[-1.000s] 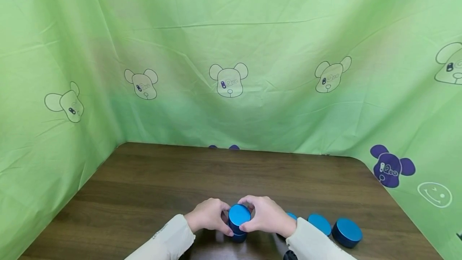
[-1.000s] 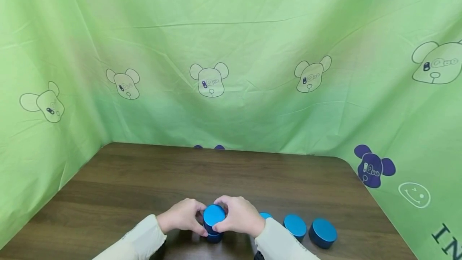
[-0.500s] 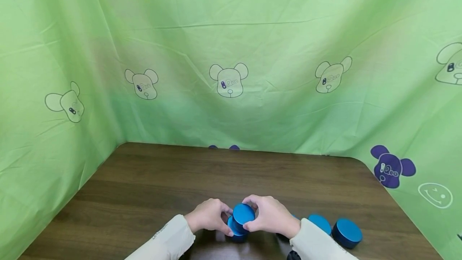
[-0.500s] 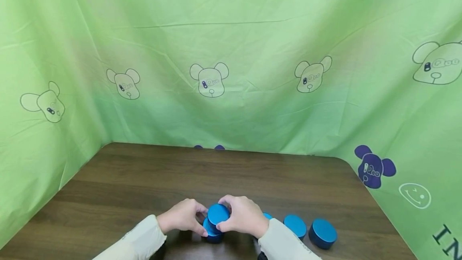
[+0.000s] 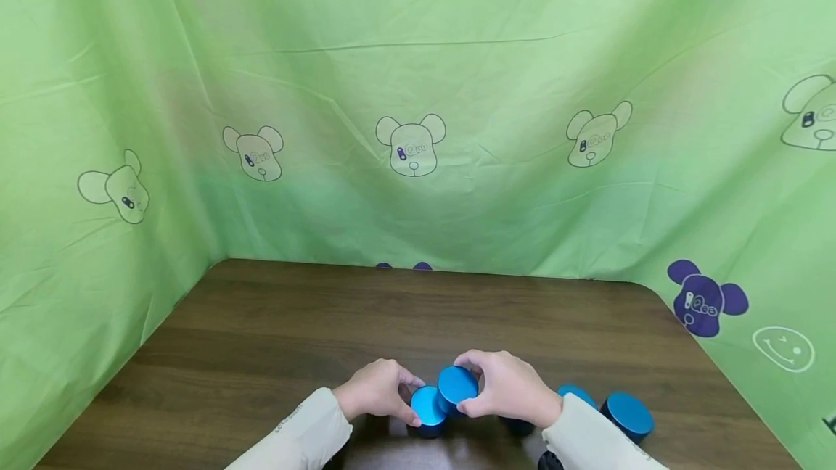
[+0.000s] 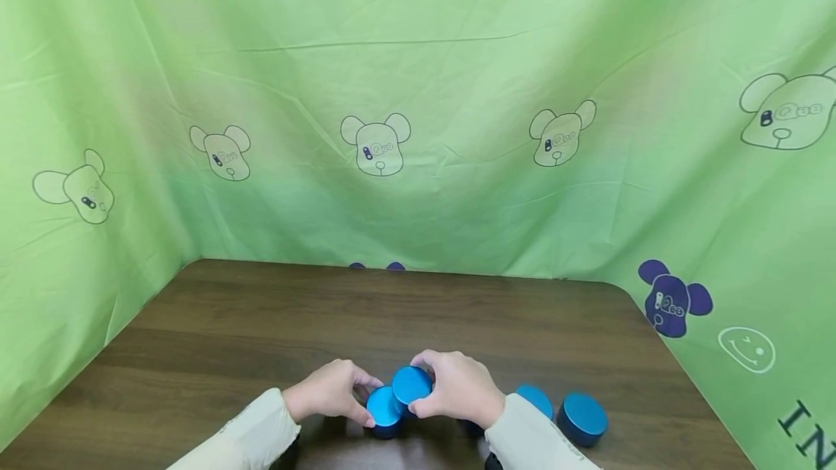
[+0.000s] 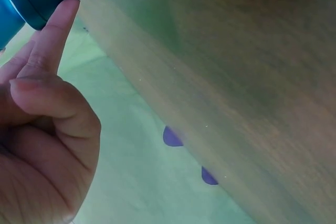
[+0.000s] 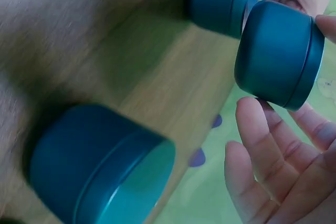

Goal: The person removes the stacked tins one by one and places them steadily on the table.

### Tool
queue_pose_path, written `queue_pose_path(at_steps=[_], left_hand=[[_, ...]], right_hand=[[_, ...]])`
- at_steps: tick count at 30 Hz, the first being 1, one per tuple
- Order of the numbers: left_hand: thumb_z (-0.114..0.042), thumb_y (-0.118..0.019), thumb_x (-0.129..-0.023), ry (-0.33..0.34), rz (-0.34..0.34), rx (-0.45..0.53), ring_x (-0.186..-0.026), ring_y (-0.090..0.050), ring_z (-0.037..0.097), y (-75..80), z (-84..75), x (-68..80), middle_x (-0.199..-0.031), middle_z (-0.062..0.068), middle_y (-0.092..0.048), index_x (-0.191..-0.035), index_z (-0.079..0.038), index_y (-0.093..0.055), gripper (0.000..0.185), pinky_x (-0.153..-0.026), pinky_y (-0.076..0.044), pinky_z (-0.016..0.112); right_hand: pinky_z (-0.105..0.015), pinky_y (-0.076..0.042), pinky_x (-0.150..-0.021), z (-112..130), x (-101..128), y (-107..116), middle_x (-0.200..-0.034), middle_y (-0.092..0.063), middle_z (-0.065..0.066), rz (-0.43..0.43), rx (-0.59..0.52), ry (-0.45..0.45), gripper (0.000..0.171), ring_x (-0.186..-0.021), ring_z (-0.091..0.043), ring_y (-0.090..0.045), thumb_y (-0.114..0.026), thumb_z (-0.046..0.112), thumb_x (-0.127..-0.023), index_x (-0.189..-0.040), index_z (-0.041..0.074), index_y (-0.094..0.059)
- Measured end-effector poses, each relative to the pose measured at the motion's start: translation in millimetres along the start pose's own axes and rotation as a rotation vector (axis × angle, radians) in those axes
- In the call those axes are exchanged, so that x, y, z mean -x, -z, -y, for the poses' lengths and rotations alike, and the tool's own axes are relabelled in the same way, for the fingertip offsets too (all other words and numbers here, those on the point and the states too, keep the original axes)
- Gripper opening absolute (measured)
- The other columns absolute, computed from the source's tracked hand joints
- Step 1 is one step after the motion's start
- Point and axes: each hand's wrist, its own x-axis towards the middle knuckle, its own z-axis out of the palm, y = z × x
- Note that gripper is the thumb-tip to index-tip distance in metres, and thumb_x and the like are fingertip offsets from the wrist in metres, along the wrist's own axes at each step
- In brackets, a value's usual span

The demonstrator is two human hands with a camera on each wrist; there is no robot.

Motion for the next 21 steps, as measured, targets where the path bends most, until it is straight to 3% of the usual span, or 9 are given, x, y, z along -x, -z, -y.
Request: queue_pose_path(at_steps=[11, 21], left_hand=[[-0.018, -0.087, -0.068, -0.018, -0.002, 0.002, -0.067, -0.060, -0.002, -0.1, 1.1, 0.4, -0.075, -0.005, -0.071, -0.108, -0.008, -0.074, 0.043, -0.056, -0.045, 0.019], [-0.017, -0.087, -0.067, -0.011, -0.015, 0.015, -0.067, -0.059, -0.003, -1.1, 1.4, 1.9, -0.073, -0.006, -0.071, -0.108, -0.009, -0.074, 0.044, -0.057, -0.044, 0.019]], right_hand=[[-0.024, -0.043, -0.053, -12.0, 1.3, 10.5, -0.082, -0.064, 0.007, -0.044, 0.083, -0.008, 0.049, -0.067, -0.003, -0.051, -0.081, 0.035, -0.067, -0.105, 0.008, -0.067], [-0.026, -0.045, -0.054, -34.6, 6.8, 26.0, -0.087, -0.065, 0.005, -0.023, 0.121, -0.076, 0.049, -0.072, -0.007, -0.056, -0.080, 0.035, -0.068, -0.107, 0.010, -0.066]])
